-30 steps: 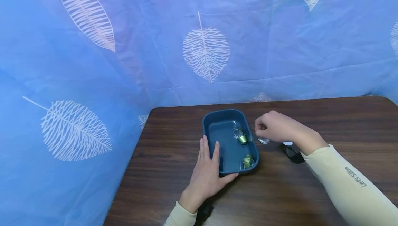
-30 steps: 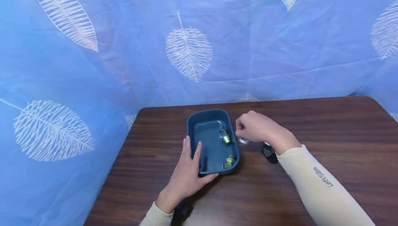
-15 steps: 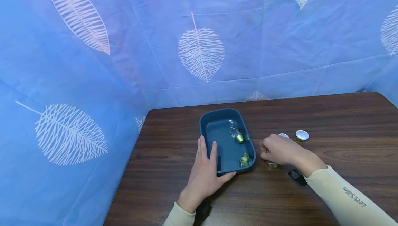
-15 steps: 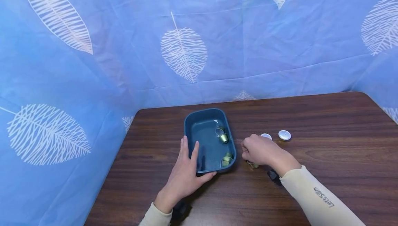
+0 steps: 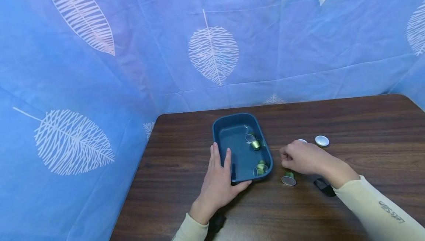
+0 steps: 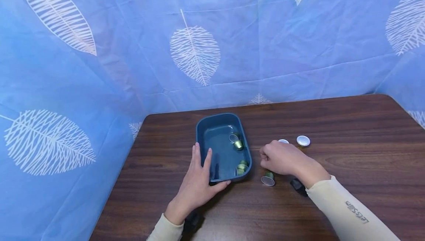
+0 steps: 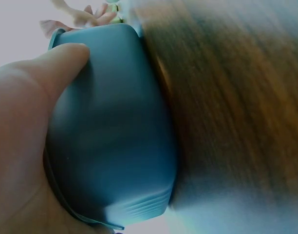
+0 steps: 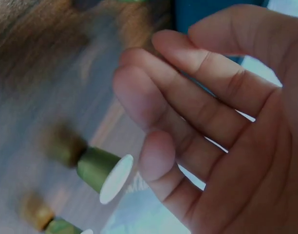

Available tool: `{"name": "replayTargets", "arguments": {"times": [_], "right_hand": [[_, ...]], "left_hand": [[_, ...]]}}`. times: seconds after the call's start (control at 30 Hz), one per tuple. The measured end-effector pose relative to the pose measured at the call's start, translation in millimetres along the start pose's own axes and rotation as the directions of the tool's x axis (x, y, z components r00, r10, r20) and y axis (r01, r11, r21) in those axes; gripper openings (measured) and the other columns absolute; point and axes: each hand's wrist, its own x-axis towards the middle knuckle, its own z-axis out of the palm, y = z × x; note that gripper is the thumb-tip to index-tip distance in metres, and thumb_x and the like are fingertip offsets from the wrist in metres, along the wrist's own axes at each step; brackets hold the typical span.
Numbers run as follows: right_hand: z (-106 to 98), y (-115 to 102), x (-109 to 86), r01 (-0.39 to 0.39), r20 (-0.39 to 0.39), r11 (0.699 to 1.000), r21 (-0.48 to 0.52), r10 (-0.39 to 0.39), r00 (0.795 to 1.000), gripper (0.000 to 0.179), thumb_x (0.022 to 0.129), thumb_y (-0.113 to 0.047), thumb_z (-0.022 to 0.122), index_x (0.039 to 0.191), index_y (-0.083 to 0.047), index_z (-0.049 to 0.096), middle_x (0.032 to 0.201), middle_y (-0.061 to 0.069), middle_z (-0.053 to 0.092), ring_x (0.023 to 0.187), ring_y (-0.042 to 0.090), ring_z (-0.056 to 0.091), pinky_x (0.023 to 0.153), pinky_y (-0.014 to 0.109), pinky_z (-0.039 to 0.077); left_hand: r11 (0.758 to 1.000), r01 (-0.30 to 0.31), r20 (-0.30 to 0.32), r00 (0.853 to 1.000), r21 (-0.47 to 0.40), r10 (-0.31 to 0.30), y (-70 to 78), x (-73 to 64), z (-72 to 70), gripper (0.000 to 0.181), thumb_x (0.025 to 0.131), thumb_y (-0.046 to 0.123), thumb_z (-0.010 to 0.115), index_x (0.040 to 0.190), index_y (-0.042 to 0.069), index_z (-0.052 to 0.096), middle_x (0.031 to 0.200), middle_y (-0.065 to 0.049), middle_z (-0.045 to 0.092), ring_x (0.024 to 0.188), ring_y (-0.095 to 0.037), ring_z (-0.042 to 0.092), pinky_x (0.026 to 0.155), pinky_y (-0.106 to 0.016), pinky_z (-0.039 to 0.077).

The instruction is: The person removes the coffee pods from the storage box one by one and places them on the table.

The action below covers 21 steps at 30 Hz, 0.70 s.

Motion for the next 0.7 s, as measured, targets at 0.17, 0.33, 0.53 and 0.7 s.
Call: {"name": "replayTargets", "arguments": {"times": [0.17,0.33,0.53,0.7], "right_hand": [[-3.0,-3.5,-11.4,0.04,-0.002,0.999,-0.009,-0.04,0.999,0.025,0.093,-0.018,0.077,0.077,-0.024,0.059,0.069,-0.013,0.048,0.06,0.003,0.035,0.059,0.024,0.031],[-2.1,-6.6,-17.4,0.013,0.055,0.999,-0.044,-0.011,0.998,0.027,0.084,-0.037,0.09,0.087,-0.025,0.066,0.083,-0.011,0.06,0.069,0.005,0.045,0.064,0.028,0.041],[5.4,-4.3,-19.5,0.052,0.063,0.998,-0.044,-0.049,0.997,0.026,0.084,-0.034,0.093,0.089,-0.028,0.068,0.086,-0.015,0.061,0.072,0.001,0.048,0.063,0.028,0.043],[10.7,0.9,-19.8,0.11,0.028,0.994,-0.006,-0.11,0.994,0.015,0.091,-0.02,0.086,0.093,-0.027,0.073,0.089,-0.015,0.063,0.071,-0.003,0.048,0.061,0.026,0.044]], "left_hand": [[1.0,-0.002,0.001,1.0,0.0,0.002,1.0,-0.1,-1.1,0.111,0.09,0.07,0.076,0.17,0.01,0.031,0.18,-0.028,0.002,0.168,-0.045,0.009,0.127,-0.06,0.037],[1.0,0.001,0.002,1.0,-0.003,-0.001,1.3,0.0,-2.5,0.11,0.09,0.069,0.076,0.17,0.01,0.031,0.18,-0.028,0.002,0.168,-0.045,0.009,0.127,-0.061,0.036],[1.0,0.007,0.008,1.0,-0.009,-0.007,1.4,0.0,-1.8,0.11,0.09,0.07,0.076,0.17,0.01,0.031,0.18,-0.028,0.002,0.168,-0.045,0.009,0.127,-0.061,0.037],[1.0,0.008,0.011,1.0,-0.011,-0.008,1.5,0.5,-1.4,0.11,0.09,0.07,0.076,0.171,0.01,0.03,0.18,-0.027,0.001,0.169,-0.044,0.008,0.127,-0.061,0.037]]}}
